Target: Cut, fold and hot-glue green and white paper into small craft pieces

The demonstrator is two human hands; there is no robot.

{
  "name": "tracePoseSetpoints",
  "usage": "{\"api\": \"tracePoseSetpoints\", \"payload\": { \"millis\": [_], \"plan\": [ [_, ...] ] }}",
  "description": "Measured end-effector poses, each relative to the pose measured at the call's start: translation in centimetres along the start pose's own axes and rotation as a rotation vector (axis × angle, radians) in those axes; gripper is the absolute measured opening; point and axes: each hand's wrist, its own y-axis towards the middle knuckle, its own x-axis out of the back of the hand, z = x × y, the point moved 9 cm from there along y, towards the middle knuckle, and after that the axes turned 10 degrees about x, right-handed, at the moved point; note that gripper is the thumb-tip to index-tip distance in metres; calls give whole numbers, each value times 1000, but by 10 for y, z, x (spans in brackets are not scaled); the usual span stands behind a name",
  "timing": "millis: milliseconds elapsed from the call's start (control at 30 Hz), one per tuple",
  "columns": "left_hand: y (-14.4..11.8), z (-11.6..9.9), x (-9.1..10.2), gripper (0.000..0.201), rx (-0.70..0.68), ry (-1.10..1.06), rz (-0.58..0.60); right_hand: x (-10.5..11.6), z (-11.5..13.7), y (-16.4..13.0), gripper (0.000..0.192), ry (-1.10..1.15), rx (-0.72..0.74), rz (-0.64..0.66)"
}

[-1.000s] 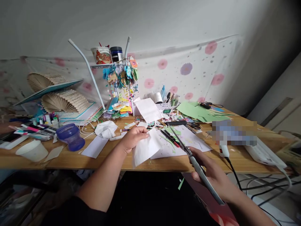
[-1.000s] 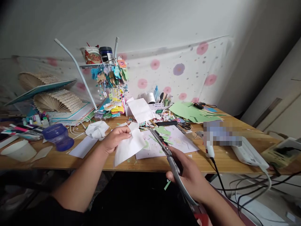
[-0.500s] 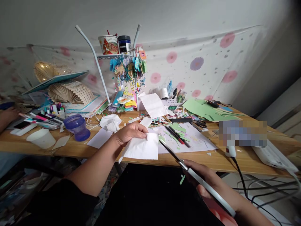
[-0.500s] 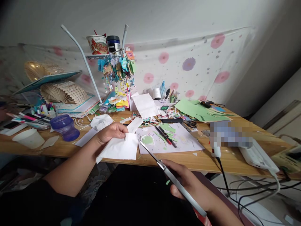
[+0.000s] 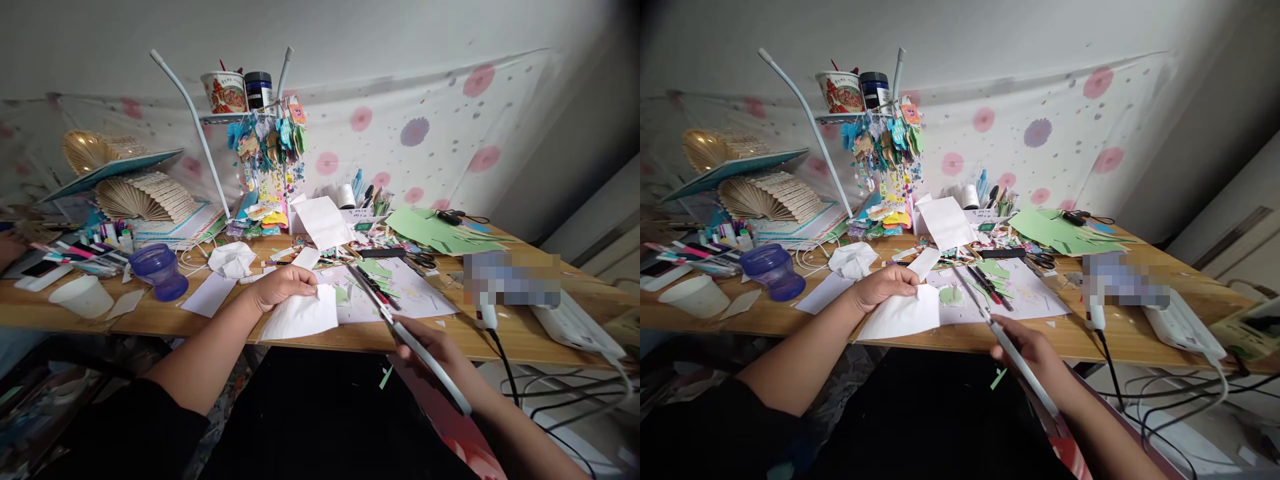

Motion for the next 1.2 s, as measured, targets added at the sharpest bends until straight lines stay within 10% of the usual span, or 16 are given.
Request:
{"api": "tracePoseSetpoints", "payload": {
  "millis": [233,467,633,733,900,1200],
  "plan": [
    [11,4,12,28,-229,-158,-332,70,-47,49,52,-889,-270,-136],
    [21,19,18,30,-372,-440,-484,78,-74,62,41,-1022,-302,-47],
    [28,27,20,31,-400,-599,-508,62,-26,55,40,-1053,-69,-210],
    [37,35,19,36,-381,-698,-511,35,16,54,42,-840,198,-389],
    [51,50,17,39,-346,-781,-496,-33,41,81,34,-224,563,-122],
    [55,57,15,29,-302,-618,-357,-37,14,107,33,302,357,-254]
  ]
}}
